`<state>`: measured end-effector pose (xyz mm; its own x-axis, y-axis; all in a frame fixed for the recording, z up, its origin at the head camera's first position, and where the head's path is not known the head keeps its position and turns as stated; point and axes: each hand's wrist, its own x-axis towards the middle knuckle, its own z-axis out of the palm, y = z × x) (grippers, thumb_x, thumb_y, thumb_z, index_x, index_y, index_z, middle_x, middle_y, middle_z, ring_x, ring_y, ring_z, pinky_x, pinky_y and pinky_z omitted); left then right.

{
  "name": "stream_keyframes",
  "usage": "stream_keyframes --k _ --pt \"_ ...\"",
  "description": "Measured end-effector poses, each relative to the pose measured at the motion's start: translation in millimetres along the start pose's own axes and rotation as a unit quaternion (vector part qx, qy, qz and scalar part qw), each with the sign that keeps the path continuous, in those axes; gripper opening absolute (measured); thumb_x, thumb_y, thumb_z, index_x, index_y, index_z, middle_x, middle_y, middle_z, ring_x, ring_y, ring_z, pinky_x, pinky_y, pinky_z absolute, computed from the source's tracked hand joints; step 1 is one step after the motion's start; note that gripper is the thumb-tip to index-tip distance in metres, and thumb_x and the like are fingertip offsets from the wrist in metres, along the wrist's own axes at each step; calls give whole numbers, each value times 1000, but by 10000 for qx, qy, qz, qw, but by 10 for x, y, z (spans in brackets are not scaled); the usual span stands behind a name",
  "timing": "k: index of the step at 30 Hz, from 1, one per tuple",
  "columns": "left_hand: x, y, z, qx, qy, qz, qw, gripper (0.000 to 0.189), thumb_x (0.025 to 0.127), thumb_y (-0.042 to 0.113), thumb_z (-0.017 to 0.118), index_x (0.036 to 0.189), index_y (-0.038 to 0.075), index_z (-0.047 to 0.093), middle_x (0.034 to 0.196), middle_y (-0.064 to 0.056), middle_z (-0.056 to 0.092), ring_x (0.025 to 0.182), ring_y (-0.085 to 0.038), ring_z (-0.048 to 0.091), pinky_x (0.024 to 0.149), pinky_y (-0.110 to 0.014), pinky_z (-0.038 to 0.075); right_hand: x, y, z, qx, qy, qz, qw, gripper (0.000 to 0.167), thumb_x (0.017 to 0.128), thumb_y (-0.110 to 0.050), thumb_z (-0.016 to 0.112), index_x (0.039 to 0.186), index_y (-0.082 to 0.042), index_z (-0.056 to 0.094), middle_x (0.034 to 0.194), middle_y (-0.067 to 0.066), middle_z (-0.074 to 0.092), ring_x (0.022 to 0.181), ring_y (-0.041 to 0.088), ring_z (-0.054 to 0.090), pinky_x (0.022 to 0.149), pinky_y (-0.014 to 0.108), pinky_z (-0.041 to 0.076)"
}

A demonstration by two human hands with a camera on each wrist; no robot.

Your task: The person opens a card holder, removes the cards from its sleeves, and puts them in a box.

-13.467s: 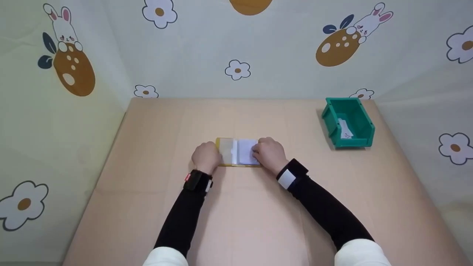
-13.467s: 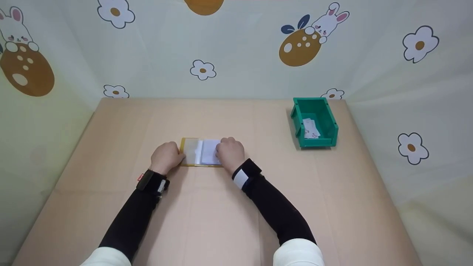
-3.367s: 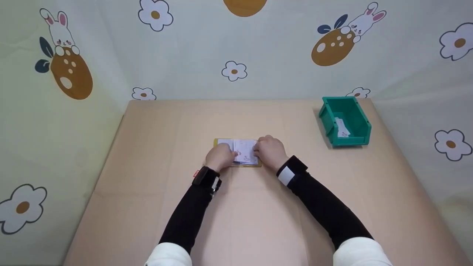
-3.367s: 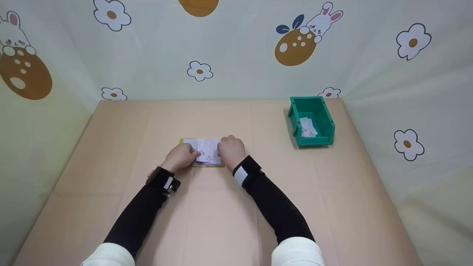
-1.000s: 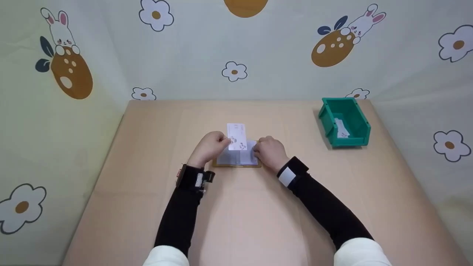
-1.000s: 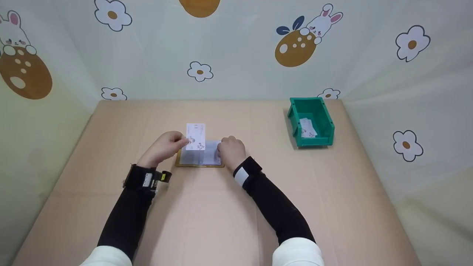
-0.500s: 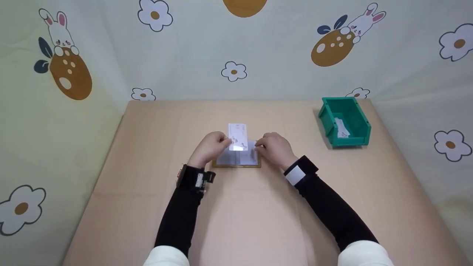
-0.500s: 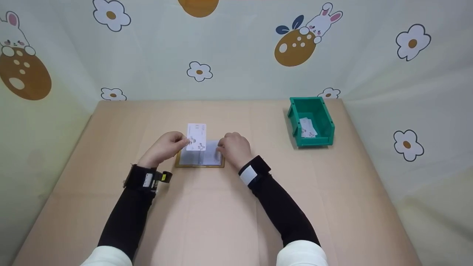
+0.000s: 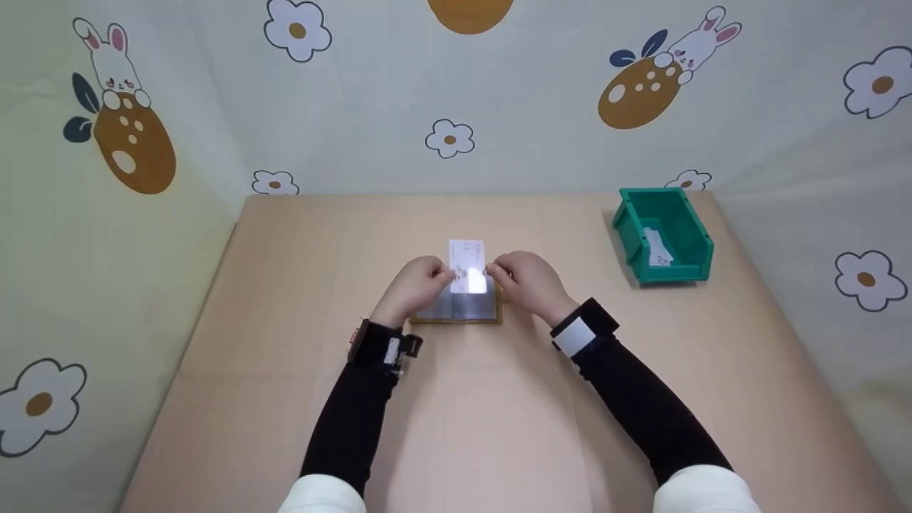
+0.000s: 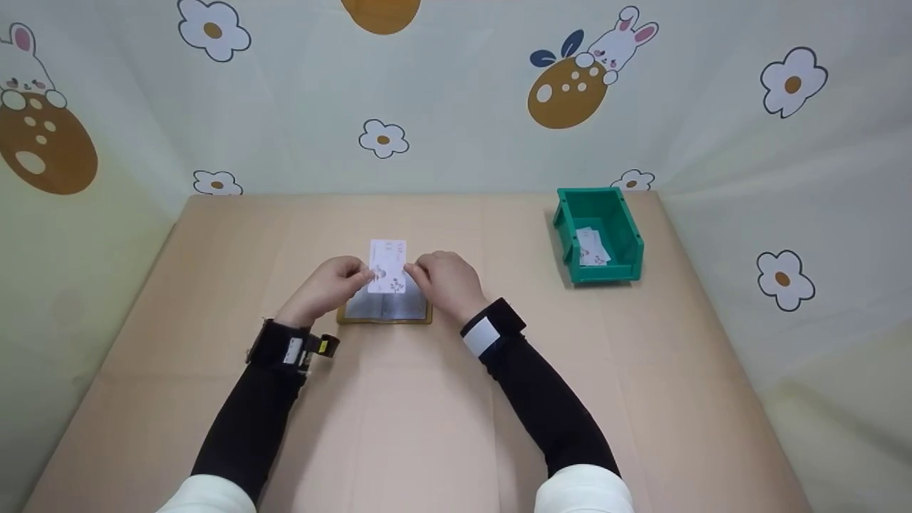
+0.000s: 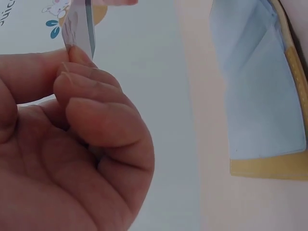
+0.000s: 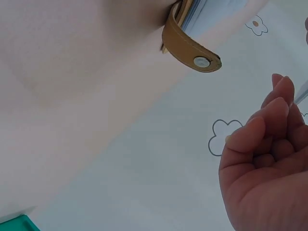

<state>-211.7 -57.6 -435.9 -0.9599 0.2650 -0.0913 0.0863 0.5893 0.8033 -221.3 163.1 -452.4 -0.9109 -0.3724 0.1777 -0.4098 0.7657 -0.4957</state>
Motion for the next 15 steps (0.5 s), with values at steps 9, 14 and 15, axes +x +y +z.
stream_keyframes --k 9,14,15 --pt "20 20 92 59 47 83 9999 23 98 18 58 78 7 54 72 -1 47 65 -16 44 61 -29 37 7 -24 22 406 -191 205 9988 31 101 -30 58 79 -9 64 71 1 52 68 18 50 63 32 40" --pt "35 31 135 263 131 51 9996 21 97 18 59 80 6 58 72 -1 48 67 -17 46 62 -29 38 2 -19 26 341 -169 147 9992 29 100 -28 58 79 -9 63 71 1 52 66 18 49 62 32 40" --pt "38 35 141 295 143 62 9994 21 97 18 59 81 5 58 72 -1 48 67 -17 46 62 -30 38 1 -16 29 339 -179 171 9991 29 101 -28 58 79 -10 63 71 1 52 66 18 49 62 32 40"
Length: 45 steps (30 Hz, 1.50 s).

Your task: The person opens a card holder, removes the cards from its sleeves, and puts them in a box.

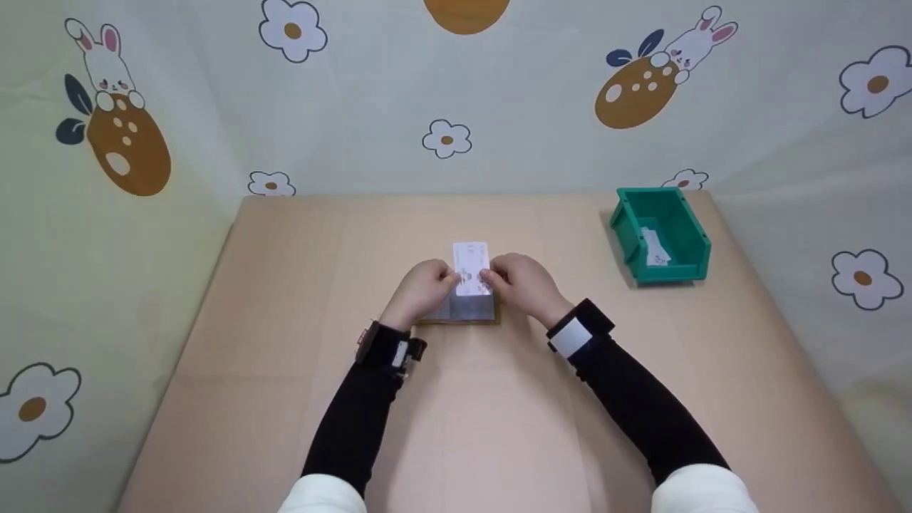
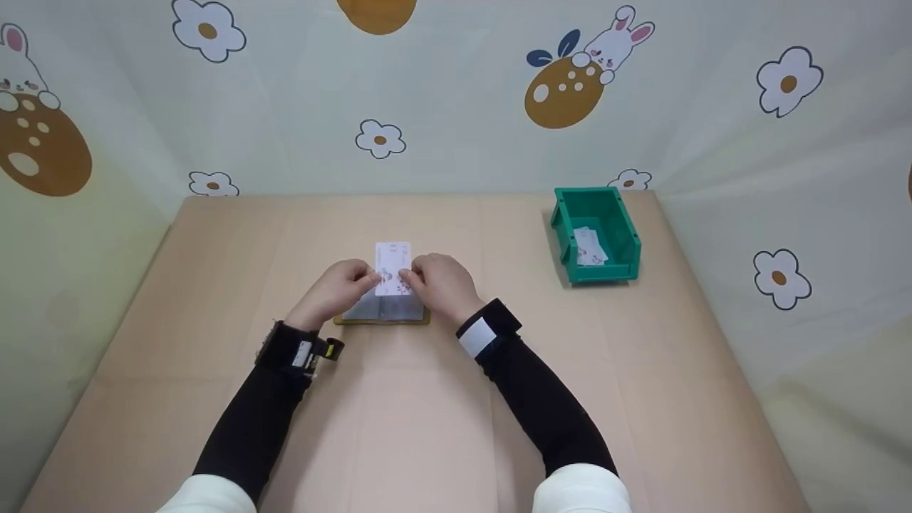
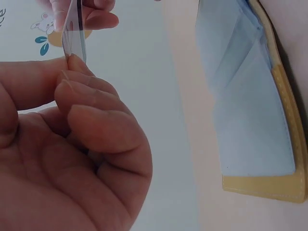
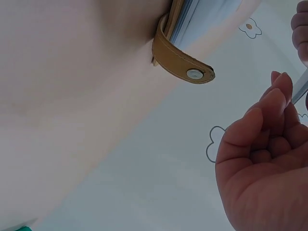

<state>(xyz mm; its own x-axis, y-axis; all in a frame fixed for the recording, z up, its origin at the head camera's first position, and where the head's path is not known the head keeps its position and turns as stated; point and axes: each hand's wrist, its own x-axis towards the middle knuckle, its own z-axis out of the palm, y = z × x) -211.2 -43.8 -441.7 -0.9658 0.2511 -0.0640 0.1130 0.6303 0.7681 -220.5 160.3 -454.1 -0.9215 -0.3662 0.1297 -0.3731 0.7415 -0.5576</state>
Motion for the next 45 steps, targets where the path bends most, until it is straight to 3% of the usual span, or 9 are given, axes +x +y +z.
stream_keyframes --k 6,18,28,32,37,41,45 --pt "-3 22 10 79 43 -42 10000 21 98 18 59 82 5 59 73 -1 50 68 -17 47 63 -30 38 12 0 15 94 -108 194 9997 29 102 -27 56 80 -9 62 71 2 52 66 18 49 61 31 40" --pt "5 10 50 112 130 -242 9996 20 97 20 59 86 4 63 76 -2 55 68 -16 50 61 -28 39 45 -12 10 851 -142 730 9936 24 102 -23 56 86 -6 64 73 1 54 68 17 50 62 29 41" --pt "-21 -30 30 356 266 -346 9984 21 97 22 58 86 5 63 78 -3 57 70 -18 52 64 -31 42 46 21 -10 938 -114 769 9926 24 103 -23 54 89 -6 64 74 1 54 69 17 50 63 29 40" --pt "-60 -141 -12 899 576 -631 9923 23 97 25 60 85 5 63 78 -3 58 69 -19 53 65 -34 43 13 100 -66 855 -26 812 9930 24 103 -22 53 87 -6 61 73 2 53 68 17 49 62 30 38" --pt "-86 -324 -54 1611 951 -1149 9756 25 93 26 68 81 4 64 74 -5 61 65 -20 55 58 -35 45 -61 239 -175 968 5 1121 9890 24 104 -22 51 90 -5 59 76 5 54 69 19 50 61 30 39" --pt "-98 -413 -51 1925 932 -1441 9662 26 90 25 70 78 3 63 74 -8 61 66 -22 57 55 -37 47 -126 377 -269 889 83 1200 9888 23 104 -20 50 90 -4 58 75 5 53 68 19 51 61 30 41" --pt "-95 -464 -20 1998 793 -1495 9651 23 88 19 69 72 5 61 73 -8 60 64 -21 55 52 -35 45 -172 523 -376 740 211 1276 9888 22 104 -19 49 91 -3 56 75 6 54 68 20 52 61 31 41"
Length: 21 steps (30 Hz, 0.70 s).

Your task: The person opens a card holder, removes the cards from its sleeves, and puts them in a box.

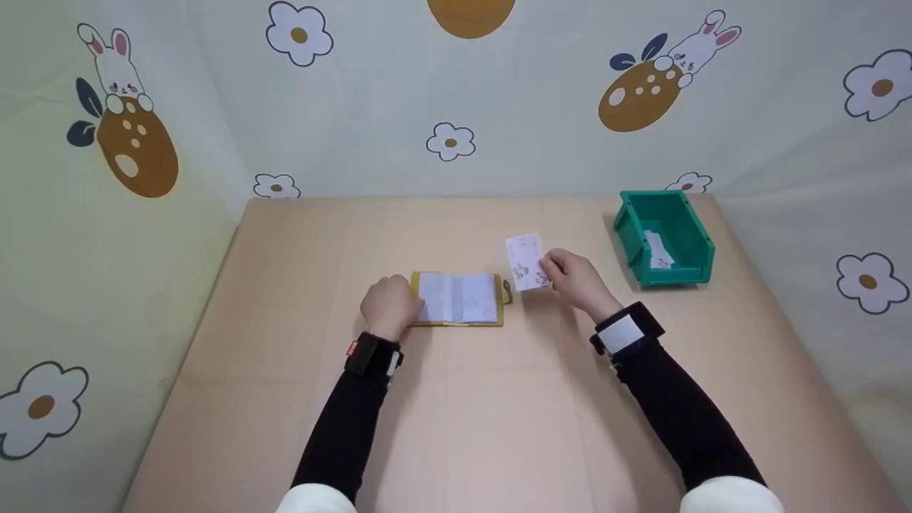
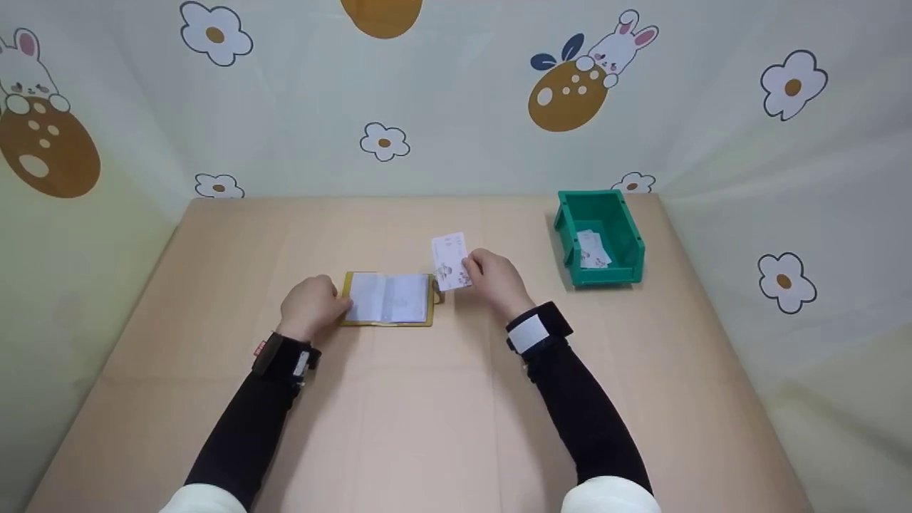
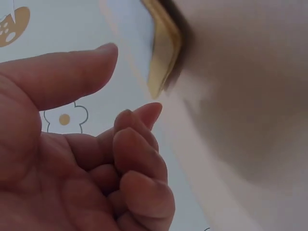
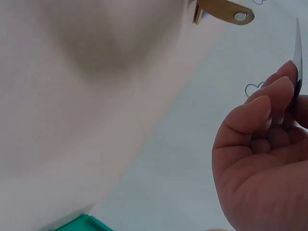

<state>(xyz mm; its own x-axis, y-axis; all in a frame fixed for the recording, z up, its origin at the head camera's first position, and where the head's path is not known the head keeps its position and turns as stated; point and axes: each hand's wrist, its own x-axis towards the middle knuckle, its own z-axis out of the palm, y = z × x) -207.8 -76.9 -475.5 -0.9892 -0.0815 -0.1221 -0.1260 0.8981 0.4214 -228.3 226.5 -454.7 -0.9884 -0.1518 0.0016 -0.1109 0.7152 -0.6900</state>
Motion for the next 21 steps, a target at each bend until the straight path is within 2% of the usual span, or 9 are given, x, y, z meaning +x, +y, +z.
stream_keyframes --k 4,8,15,21 --pt "28 -19 47 -5 -88 91 9999 17 82 11 67 68 8 57 70 -5 56 61 -19 49 49 -32 38 2 130 -127 -81 98 231 9997 24 105 -23 47 99 -2 57 84 11 58 75 24 53 66 32 43" --pt "36 -26 72 7 -121 84 9999 10 78 4 64 70 6 58 70 -6 56 61 -20 49 49 -32 38 10 250 -256 -103 194 481 9986 29 107 -29 44 106 -2 56 93 14 58 83 27 53 71 33 42" --pt "41 -30 106 34 -37 115 9999 8 79 3 64 72 4 61 72 -7 60 63 -21 51 51 -33 40 16 474 -558 -159 651 914 9936 37 108 -36 36 111 -2 52 94 15 54 85 29 50 72 35 40" --pt "33 -17 126 -28 -8 121 9999 11 80 3 64 70 5 60 70 -6 60 61 -20 51 51 -33 40 -14 700 -888 -363 1131 1311 9842 46 108 -38 31 123 1 51 105 18 53 93 30 50 75 37 40"
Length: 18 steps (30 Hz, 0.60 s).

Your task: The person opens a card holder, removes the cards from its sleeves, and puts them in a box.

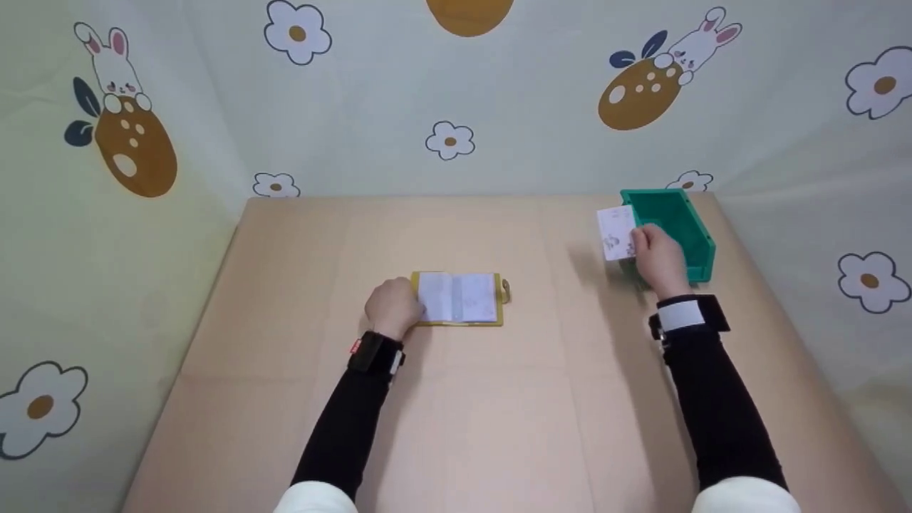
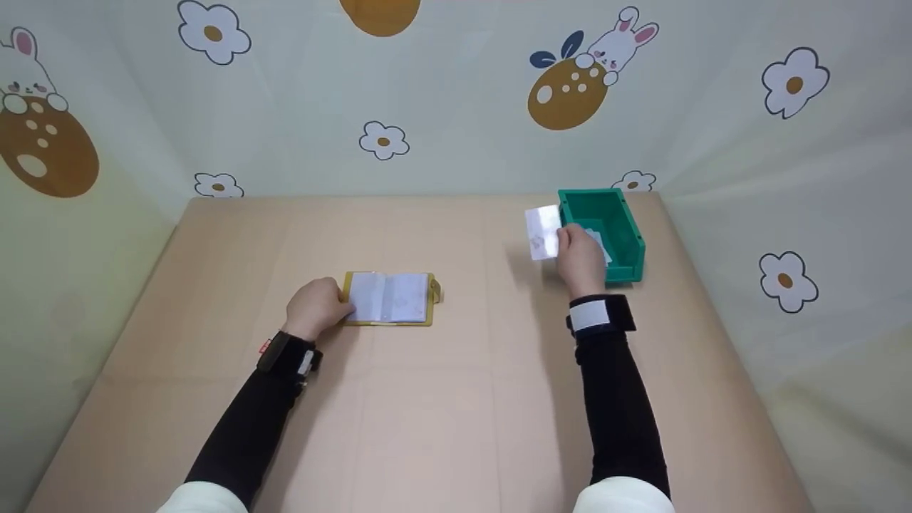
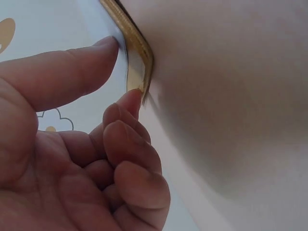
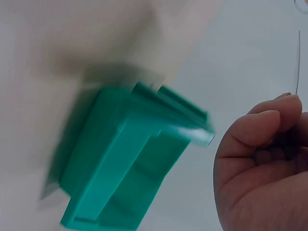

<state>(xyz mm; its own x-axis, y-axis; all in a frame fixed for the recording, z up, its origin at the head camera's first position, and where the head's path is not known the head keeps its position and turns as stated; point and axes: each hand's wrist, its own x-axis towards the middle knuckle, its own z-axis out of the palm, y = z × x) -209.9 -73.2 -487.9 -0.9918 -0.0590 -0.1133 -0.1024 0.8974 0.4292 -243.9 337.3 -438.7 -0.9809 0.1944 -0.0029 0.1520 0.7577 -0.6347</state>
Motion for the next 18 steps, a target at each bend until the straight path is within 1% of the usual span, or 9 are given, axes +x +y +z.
stream_keyframes --k 4,6,9,12,16,18 --pt "7 5 1 30 -6 -32 10000 13 81 4 64 70 5 59 70 -6 59 62 -20 51 51 -32 40 56 157 -167 -1 294 263 9992 48 108 -35 29 129 3 50 111 20 54 97 32 51 78 40 41" --pt "8 7 3 64 -23 -62 10000 14 81 4 65 69 6 59 70 -6 58 62 -20 50 51 -32 40 76 226 -230 -13 391 371 9985 47 109 -32 28 132 4 48 117 23 54 101 34 51 83 43 42" --pt "8 5 7 73 -32 -100 9999 13 80 4 66 69 6 59 70 -5 58 62 -20 50 52 -32 40 103 302 -297 28 480 512 9975 48 109 -26 27 139 7 44 128 27 52 108 38 50 94 49 42" --pt "8 2 6 62 -42 -101 9999 12 80 5 67 70 6 59 70 -5 58 63 -20 50 52 -32 40 122 355 -355 160 484 725 9961 48 109 -23 25 143 8 40 136 29 48 113 39 47 100 51 39" --pt "9 -2 7 77 -35 -88 9999 11 80 5 66 71 5 60 71 -6 59 63 -20 50 52 -32 40 139 389 -420 286 436 987 9937 49 109 -22 25 147 8 35 141 30 44 117 39 45 103 51 38" --pt "10 -4 4 102 -27 -88 9999 11 80 6 66 71 5 60 71 -6 59 63 -21 51 52 -32 40 149 395 -443 270 433 1031 9934 50 109 -22 24 147 8 33 143 30 42 120 39 44 105 52 37"
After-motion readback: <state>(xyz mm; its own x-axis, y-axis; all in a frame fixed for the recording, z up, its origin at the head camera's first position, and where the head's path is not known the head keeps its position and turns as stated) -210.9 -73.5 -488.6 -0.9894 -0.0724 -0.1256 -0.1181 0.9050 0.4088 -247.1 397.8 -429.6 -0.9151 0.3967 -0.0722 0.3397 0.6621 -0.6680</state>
